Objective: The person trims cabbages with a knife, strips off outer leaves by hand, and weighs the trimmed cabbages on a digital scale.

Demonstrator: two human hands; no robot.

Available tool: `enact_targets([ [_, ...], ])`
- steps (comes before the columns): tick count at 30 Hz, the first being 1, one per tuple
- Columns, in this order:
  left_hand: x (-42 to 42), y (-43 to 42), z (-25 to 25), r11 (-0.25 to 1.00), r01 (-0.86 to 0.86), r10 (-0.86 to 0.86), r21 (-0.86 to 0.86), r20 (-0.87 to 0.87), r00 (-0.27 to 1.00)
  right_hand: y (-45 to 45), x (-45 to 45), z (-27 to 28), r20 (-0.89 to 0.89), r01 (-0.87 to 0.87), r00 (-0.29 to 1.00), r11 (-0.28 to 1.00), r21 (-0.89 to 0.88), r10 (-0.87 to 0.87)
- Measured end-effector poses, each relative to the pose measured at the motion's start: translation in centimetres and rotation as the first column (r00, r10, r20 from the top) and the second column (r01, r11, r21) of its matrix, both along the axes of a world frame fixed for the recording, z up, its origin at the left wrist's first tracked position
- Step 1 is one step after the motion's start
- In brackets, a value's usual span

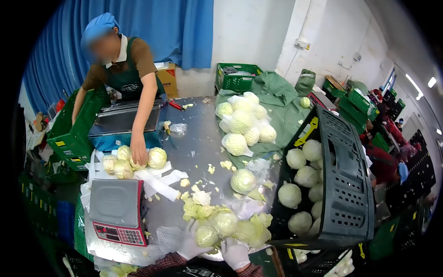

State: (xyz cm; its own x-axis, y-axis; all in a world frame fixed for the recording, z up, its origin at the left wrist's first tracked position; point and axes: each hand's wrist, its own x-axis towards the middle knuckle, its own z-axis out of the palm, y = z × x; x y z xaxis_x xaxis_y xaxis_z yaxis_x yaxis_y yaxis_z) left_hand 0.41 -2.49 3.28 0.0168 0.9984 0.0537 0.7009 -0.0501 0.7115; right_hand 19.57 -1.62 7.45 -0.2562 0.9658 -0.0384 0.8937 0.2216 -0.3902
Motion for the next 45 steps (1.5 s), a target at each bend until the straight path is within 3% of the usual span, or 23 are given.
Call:
enact_targets([
  [3,0.9,-1.0,0.5,0.999,-0.005,0.005,-0.037,-0.013,1.0,-0.8,0.3,-0.4,0.012,-0.033,0.999,0.999,0.042,0.033],
  [4,0.8,-1.1,0.3,0.999,0.003,-0.004,-0.044,-0.01,1.0,-1.6,0.8,0.3,0.073,0.007,0.997,0.993,-0.114,0.002],
  [7,0.2,-1.0,-0.2,0.997,0.001,-0.002,0.075,0.011,1.0,-6.3,5.0,1.4,0.08,0.09,0.994,0.983,-0.162,-0.078],
  [9,0.1,-1.0,-0.2,0.999,0.035,-0.035,0.013,-0.012,0.999,-10.6,10.1,0.1,0.001,0.1,0.995,0.962,-0.252,-0.103],
  [11,-0.2,-0.5,-0.9,0.999,0.036,-0.036,0.035,-0.001,0.999,-10.8,10.6,1.8,-0.327,0.217,0.907,0.96,-0.178,-0.265],
  [12,-0.5,-0.4,-0.8,0.997,0.051,-0.051,0.051,0.0,0.999,-9.5,9.8,2.8,-0.304,0.285,0.885,0.927,-0.244,-0.352],
  [13,-0.7,0.0,-0.5,0.997,0.059,-0.059,0.054,-0.002,0.998,-7.7,8.5,0.9,-0.271,0.29,0.927,0.954,0.073,-0.261],
  [14,-0.7,0.6,0.1,0.997,0.067,-0.067,-0.03,0.018,0.998,-5.5,6.1,2.0,-0.272,0.356,0.897,0.934,-0.022,-0.348],
  [15,-0.7,0.9,0.6,0.991,0.074,-0.07,-0.113,0.038,0.997,-3.2,4.0,1.3,-0.284,0.278,0.934,0.94,0.2,-0.216],
  [19,1.3,1.2,1.3,0.985,0.093,-0.123,-0.146,-0.212,0.969,3.8,-4.0,0.6,0.121,0.058,0.988,0.961,0.269,-0.093],
  [21,3.0,0.4,2.4,0.99,0.102,-0.132,-0.096,-0.384,0.914,5.8,-4.8,-0.3,0.161,0.029,0.984,0.953,0.3,-0.08],
  [25,3.8,-0.1,2.1,0.978,0.205,-0.176,0.024,-0.425,0.888,7.9,-1.2,-2.3,0.162,0.052,0.982,0.962,0.269,-0.098],
  [27,3.9,0.7,2.8,0.97,0.235,-0.192,0.059,-0.404,0.894,8.5,2.2,-3.0,-0.069,0.177,0.984,0.938,0.297,-0.164],
  [31,2.5,3.7,4.1,0.872,0.48,-0.388,0.095,-0.463,0.797,9.0,5.5,-3.5,0.006,0.238,0.966,0.901,0.363,-0.258],
  [33,1.7,5.6,5.4,0.821,0.568,-0.463,0.051,-0.523,0.716,9.6,6.5,-3.2,0.207,0.329,0.916,0.939,0.103,-0.344],
  [35,0.7,7.3,5.9,0.741,0.67,-0.575,-0.033,-0.547,0.609,9.2,8.8,-4.3,0.144,0.275,0.944,0.95,0.151,-0.296],
  [36,0.0,8.1,5.9,0.715,0.695,-0.629,-0.081,-0.509,0.588,8.7,10.1,-5.0,-0.14,0.324,0.929,0.934,-0.148,-0.344],
  [37,-1.1,9.1,4.8,0.709,0.7,-0.632,-0.081,-0.514,0.58,8.1,10.9,-6.1,-0.387,0.258,0.812,0.864,-0.433,-0.437],
  [39,-3.7,10.8,1.9,0.624,0.779,-0.624,0.067,-0.558,0.547,6.2,11.2,-8.6,-0.661,0.238,0.517,0.833,-0.499,-0.544],
  [40,-4.7,11.3,1.7,0.701,0.704,-0.648,0.11,-0.312,0.694,5.5,11.1,-9.9,-0.707,0.251,0.403,0.813,-0.525,-0.581],
  [41,-5.4,11.6,2.0,0.702,0.704,-0.648,0.108,-0.313,0.694,5.3,10.5,-10.2,-0.74,0.257,0.286,0.793,-0.553,-0.609],
  [43,-6.8,11.5,2.7,0.873,0.485,-0.41,0.051,-0.462,0.787,5.3,8.9,-11.5,-0.706,0.239,0.152,0.719,-0.652,-0.691],
  [45,-6.5,9.9,3.1,0.912,0.4,-0.287,0.092,-0.554,0.781,6.4,7.6,-13.5,-0.419,-0.173,-0.329,0.491,-0.854,-0.846],
])
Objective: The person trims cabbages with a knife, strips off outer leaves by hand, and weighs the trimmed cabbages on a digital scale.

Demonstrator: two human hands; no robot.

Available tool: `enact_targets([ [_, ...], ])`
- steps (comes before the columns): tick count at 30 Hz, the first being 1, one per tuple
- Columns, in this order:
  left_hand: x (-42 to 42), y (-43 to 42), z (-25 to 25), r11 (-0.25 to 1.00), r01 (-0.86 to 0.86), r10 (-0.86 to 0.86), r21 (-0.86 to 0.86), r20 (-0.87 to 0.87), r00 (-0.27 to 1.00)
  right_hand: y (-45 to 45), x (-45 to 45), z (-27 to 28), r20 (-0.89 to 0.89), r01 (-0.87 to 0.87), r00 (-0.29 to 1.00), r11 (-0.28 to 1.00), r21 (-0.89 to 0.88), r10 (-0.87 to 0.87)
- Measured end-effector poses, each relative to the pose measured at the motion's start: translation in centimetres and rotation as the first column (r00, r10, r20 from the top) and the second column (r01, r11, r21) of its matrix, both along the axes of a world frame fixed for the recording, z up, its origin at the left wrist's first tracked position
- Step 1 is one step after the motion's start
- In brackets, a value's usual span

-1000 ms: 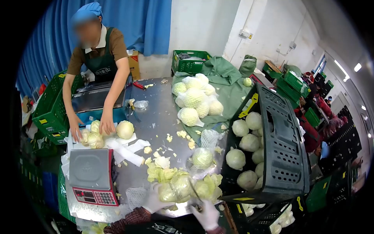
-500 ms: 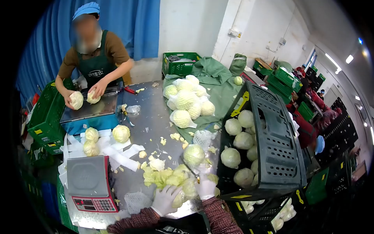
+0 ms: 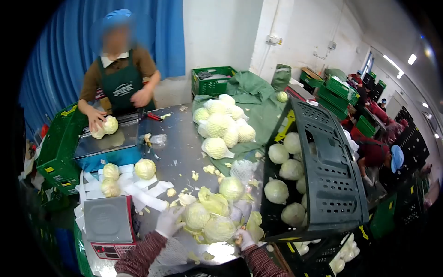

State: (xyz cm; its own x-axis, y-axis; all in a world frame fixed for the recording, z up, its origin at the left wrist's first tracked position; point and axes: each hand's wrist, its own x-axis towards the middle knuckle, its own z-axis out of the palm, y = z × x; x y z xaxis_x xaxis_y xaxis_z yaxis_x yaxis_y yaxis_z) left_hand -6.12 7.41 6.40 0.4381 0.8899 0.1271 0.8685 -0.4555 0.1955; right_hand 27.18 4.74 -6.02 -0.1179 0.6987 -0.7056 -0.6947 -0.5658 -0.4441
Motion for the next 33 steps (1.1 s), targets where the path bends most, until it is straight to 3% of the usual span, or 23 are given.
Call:
enact_targets([
  [1,1.2,-1.8,1.6,0.95,-0.159,0.23,-0.267,0.259,0.938,0.3,-1.7,2.9,0.046,-0.014,0.999,0.999,-0.031,0.015],
  [2,2.5,-3.1,2.3,0.814,-0.219,0.488,-0.539,0.428,0.761,0.6,-2.5,3.6,0.035,-0.032,0.999,0.999,-0.028,0.033],
  [4,4.3,-5.6,-0.1,0.826,-0.016,0.48,-0.563,0.688,0.544,1.1,-4.2,4.3,-0.182,-0.146,0.97,0.986,0.083,0.159],
  [5,4.6,-5.6,-0.1,0.826,-0.04,0.489,-0.562,0.68,0.546,1.3,-5.6,6.1,-0.188,-0.199,0.957,0.971,0.13,0.221],
  [6,4.8,-5.5,-0.1,0.689,0.177,0.688,-0.703,0.711,0.144,1.7,-6.8,7.6,-0.2,-0.218,0.949,0.967,0.135,0.242],
  [7,4.5,-5.2,-0.1,0.578,0.441,0.814,-0.687,0.527,-0.245,2.3,-8.1,9.1,-0.235,-0.272,0.916,0.934,0.229,0.325],
  [10,2.4,-3.6,-3.8,0.551,0.581,0.833,-0.599,0.43,-0.347,3.9,-11.2,9.1,-0.296,-0.325,0.832,0.844,0.427,0.47],
  [12,1.4,-3.4,-4.3,0.589,0.611,0.804,-0.529,0.457,-0.38,5.4,-11.2,10.4,-0.007,-0.383,0.913,0.864,0.327,0.408],
  [13,1.0,-3.7,-4.5,0.645,0.61,0.759,-0.461,0.481,-0.439,7.1,-9.7,9.7,0.097,-0.393,0.916,0.83,0.395,0.388],
  [15,0.3,-4.4,-5.2,0.7,0.603,0.705,-0.383,0.504,-0.499,10.0,-7.1,10.9,0.292,-0.119,0.955,0.97,0.213,0.053],
  [17,-0.7,-5.3,-5.9,0.746,0.495,0.658,-0.446,0.614,-0.437,13.3,-2.3,4.8,0.777,-0.413,0.627,0.821,0.394,-0.058],
  [18,-0.5,-5.2,-4.8,0.746,0.503,0.656,-0.437,0.614,-0.44,12.9,-2.2,6.0,0.782,-0.412,0.619,0.821,0.395,-0.066],
  [19,-0.1,-5.3,-2.6,0.819,0.335,0.562,-0.465,0.769,-0.305,11.2,-2.8,9.6,0.882,-0.542,0.321,0.698,0.469,-0.344],
  [20,0.4,-5.5,-0.8,0.878,0.161,0.471,-0.45,0.872,-0.133,9.0,-3.7,12.9,0.795,-0.689,0.014,0.571,0.448,-0.607],
  [22,2.4,-5.2,1.5,0.928,0.062,0.37,-0.366,0.927,-0.067,4.4,-7.2,17.7,0.913,-0.729,0.354,0.553,0.404,-0.201],
  [24,3.3,-4.8,3.2,0.966,-0.019,0.257,-0.256,0.966,0.028,0.9,-11.2,20.5,0.902,-0.809,0.338,0.406,0.424,-0.269],
  [26,3.9,-5.2,4.0,0.986,-0.117,0.149,-0.121,0.95,0.274,0.0,-11.7,17.6,0.89,-0.734,0.409,0.507,0.452,-0.202],
  [27,3.7,-5.4,3.8,0.986,-0.112,0.154,-0.127,0.949,0.276,-0.2,-11.7,16.1,0.859,-0.655,0.491,0.591,0.471,-0.141],
  [29,2.6,-5.6,3.2,0.964,0.08,0.252,-0.254,0.967,0.032,0.2,-10.9,14.2,0.808,-0.568,0.577,0.651,0.504,-0.121],
  [30,2.0,-5.7,2.7,0.964,0.079,0.253,-0.255,0.967,0.037,0.4,-10.6,13.8,0.747,-0.477,0.655,0.703,0.527,-0.115],
  [31,1.6,-5.9,1.9,0.901,0.296,0.374,-0.318,0.914,-0.155,0.4,-10.6,15.0,0.569,-0.351,0.822,0.798,0.49,0.012],
  [32,1.5,-6.2,1.5,0.8,0.509,0.512,-0.317,0.802,-0.306,0.8,-10.7,16.0,0.567,-0.349,0.824,0.797,0.492,0.011],
  [33,1.9,-6.7,1.2,0.8,0.509,0.513,-0.318,0.802,-0.305,1.1,-10.9,16.9,0.276,-0.234,0.953,0.888,0.395,0.128],
])
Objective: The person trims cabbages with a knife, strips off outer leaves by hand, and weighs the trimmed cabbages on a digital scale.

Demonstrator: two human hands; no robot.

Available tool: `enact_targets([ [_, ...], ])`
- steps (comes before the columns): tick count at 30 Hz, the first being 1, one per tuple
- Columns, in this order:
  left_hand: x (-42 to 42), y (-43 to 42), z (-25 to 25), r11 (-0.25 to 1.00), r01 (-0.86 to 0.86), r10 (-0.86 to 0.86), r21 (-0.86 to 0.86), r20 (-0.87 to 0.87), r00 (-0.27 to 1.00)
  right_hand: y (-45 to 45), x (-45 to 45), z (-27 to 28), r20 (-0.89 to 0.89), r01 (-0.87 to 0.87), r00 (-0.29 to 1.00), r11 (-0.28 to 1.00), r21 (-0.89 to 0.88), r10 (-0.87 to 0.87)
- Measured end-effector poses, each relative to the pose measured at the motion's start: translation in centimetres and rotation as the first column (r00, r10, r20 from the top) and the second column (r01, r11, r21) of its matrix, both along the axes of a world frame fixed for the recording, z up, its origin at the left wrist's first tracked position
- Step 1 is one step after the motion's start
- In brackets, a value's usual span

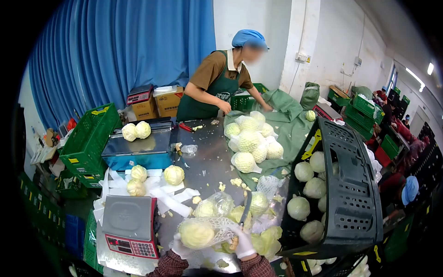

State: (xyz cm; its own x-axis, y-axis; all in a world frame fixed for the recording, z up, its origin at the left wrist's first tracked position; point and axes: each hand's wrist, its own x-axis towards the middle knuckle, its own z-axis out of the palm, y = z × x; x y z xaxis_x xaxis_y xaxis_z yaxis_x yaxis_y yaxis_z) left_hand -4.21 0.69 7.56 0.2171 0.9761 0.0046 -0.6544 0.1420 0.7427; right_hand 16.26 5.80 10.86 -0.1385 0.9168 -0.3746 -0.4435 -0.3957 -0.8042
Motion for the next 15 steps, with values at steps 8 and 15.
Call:
enact_targets([
  [8,0.0,-1.1,-3.0,0.99,0.023,-0.001,-0.141,0.152,0.988,-1.7,-1.3,-2.5,-0.334,-0.118,0.943,0.943,-0.312,0.008],
  [15,-1.5,-1.8,-1.2,0.969,-0.138,0.21,0.206,-0.389,0.897,-2.7,1.4,-3.6,-0.719,-0.5,0.639,0.858,-0.121,0.271],
])
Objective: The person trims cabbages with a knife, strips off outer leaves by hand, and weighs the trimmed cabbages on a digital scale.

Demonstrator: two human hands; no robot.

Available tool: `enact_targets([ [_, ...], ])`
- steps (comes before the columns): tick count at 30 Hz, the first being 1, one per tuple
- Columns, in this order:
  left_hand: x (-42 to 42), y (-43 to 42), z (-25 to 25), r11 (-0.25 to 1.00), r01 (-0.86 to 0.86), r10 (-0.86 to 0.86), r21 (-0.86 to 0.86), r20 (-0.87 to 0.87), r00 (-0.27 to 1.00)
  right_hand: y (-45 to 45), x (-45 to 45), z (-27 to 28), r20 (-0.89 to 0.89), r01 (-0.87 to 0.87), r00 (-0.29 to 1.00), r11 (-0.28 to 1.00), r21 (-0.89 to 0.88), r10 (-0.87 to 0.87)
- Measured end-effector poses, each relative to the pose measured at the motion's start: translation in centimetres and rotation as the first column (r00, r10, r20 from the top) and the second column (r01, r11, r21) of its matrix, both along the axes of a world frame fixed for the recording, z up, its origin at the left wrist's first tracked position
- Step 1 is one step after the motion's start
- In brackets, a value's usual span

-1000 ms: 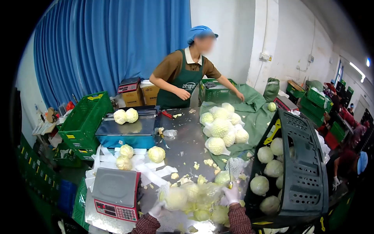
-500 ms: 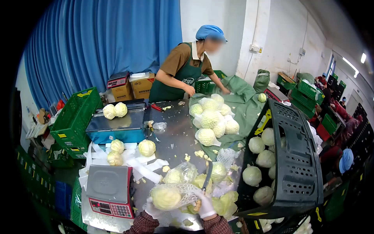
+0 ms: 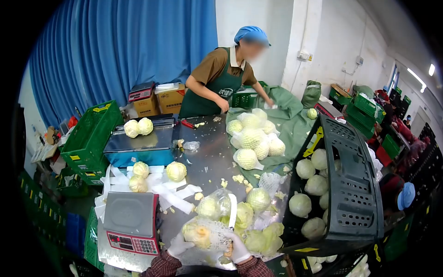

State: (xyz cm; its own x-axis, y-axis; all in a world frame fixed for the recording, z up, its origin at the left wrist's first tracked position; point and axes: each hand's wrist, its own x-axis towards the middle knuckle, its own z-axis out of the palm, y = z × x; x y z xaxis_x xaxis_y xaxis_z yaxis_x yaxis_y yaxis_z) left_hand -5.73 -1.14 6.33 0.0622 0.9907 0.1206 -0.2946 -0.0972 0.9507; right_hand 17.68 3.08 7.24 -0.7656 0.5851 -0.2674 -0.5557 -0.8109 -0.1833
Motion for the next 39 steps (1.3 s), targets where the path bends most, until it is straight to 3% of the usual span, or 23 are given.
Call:
enact_targets([
  [1,-0.6,-0.5,-2.5,0.966,0.161,-0.103,-0.204,0.27,0.957,-1.3,-1.2,1.5,0.331,0.058,0.931,0.958,0.282,-0.154],
  [2,-0.3,-0.5,-3.5,0.966,0.156,-0.099,-0.206,0.266,0.959,-1.1,-1.6,1.9,0.449,0.05,0.855,0.903,0.427,-0.26],
  [3,0.4,-0.4,-4.5,0.955,0.212,-0.072,-0.205,0.533,0.843,-0.8,-2.0,2.2,0.557,0.01,0.743,0.838,0.546,-0.371],
  [4,0.9,-0.6,-5.0,0.946,0.263,-0.032,-0.187,0.756,0.654,0.6,-1.2,1.6,0.479,0.135,0.813,0.907,0.398,-0.331],
  [5,0.9,-0.9,-4.7,0.939,0.301,-0.049,-0.166,0.803,0.595,2.0,-0.1,1.7,0.388,0.233,0.869,0.946,0.226,-0.307],
  [7,0.7,-1.1,-3.2,0.923,0.372,-0.127,-0.096,0.837,0.532,5.1,3.0,5.8,0.462,0.286,0.727,0.836,0.469,-0.508],
  [8,-0.2,-1.6,-4.5,0.943,0.315,-0.101,-0.108,0.808,0.581,7.5,5.3,3.5,0.606,0.069,0.332,0.659,0.749,-0.723],
  [9,-1.1,-2.1,-5.7,0.959,0.256,-0.07,-0.121,0.775,0.628,7.5,6.2,6.0,0.344,-0.557,-0.3,0.456,0.694,-0.89],
  [10,-2.0,-2.4,-6.6,0.959,0.253,-0.062,-0.126,0.779,0.623,7.7,7.0,6.3,0.046,-0.758,-0.484,0.445,0.477,-0.874],
  [12,-3.0,-2.8,-7.7,0.871,0.097,0.083,-0.481,0.339,0.937,6.6,7.1,5.9,-0.071,-0.803,-0.462,0.383,0.456,-0.884],
  [13,-2.7,-2.6,-8.2,0.868,0.096,0.089,-0.486,0.344,0.935,5.2,5.9,6.8,0.03,-0.777,-0.365,0.322,0.542,-0.931],
  [15,-1.4,-2.5,-8.7,0.94,-0.181,0.149,-0.289,-0.129,0.98,1.8,2.9,5.8,0.255,-0.75,-0.115,0.252,0.612,-0.96],
  [16,-0.5,-2.6,-8.6,0.938,-0.172,0.139,-0.302,-0.128,0.982,-0.3,2.0,3.3,0.376,-0.762,0.025,0.226,0.606,-0.926],
  [18,1.2,-3.0,-7.8,0.922,-0.366,0.305,-0.126,-0.346,0.887,-3.7,-0.2,-1.6,0.453,-0.807,0.139,0.164,0.567,-0.881],
  [20,1.9,-3.3,-6.0,0.909,-0.386,0.304,-0.155,-0.385,0.872,-5.8,-1.0,-3.8,0.579,-0.795,0.14,0.257,0.549,-0.803],
  [22,1.8,-3.6,-5.8,0.894,-0.412,0.308,-0.174,-0.429,0.849,-6.5,-1.3,-4.7,0.507,-0.785,0.175,0.192,0.589,-0.844],
  [24,1.0,-3.8,-7.3,0.913,-0.391,0.304,0.115,-0.831,0.466,-6.9,-1.8,-3.8,0.483,-0.765,0.197,0.174,0.62,-0.853],
  [25,0.9,-4.0,-8.3,0.916,-0.386,0.297,0.11,-0.833,0.466,-6.9,-2.1,-3.4,0.489,-0.786,0.206,0.154,0.599,-0.848],
  [27,1.0,-4.2,-10.2,0.908,-0.418,0.286,-0.022,-0.695,0.659,-7.4,-2.0,-5.5,0.506,-0.812,0.198,0.148,0.564,-0.84],
  [31,0.9,-3.9,-8.2,0.907,-0.402,0.218,-0.125,-0.677,0.703,-7.6,-2.1,-7.4,0.484,-0.833,0.23,0.087,0.547,-0.844],
  [36,1.4,-3.4,-6.9,0.936,-0.353,0.177,0.011,-0.88,0.441,-7.3,-2.4,-7.3,0.469,-0.878,0.191,0.064,0.474,-0.863],
  [37,1.2,-3.4,-7.8,0.935,-0.354,0.179,0.011,-0.878,0.444,-6.8,-2.8,-6.9,0.481,-0.889,0.176,0.07,0.452,-0.859],
  [39,0.9,-3.2,-9.7,0.895,-0.415,0.193,-0.163,-0.697,0.691,-5.3,-4.0,-6.1,0.49,-0.9,0.161,0.076,0.429,-0.857],
])
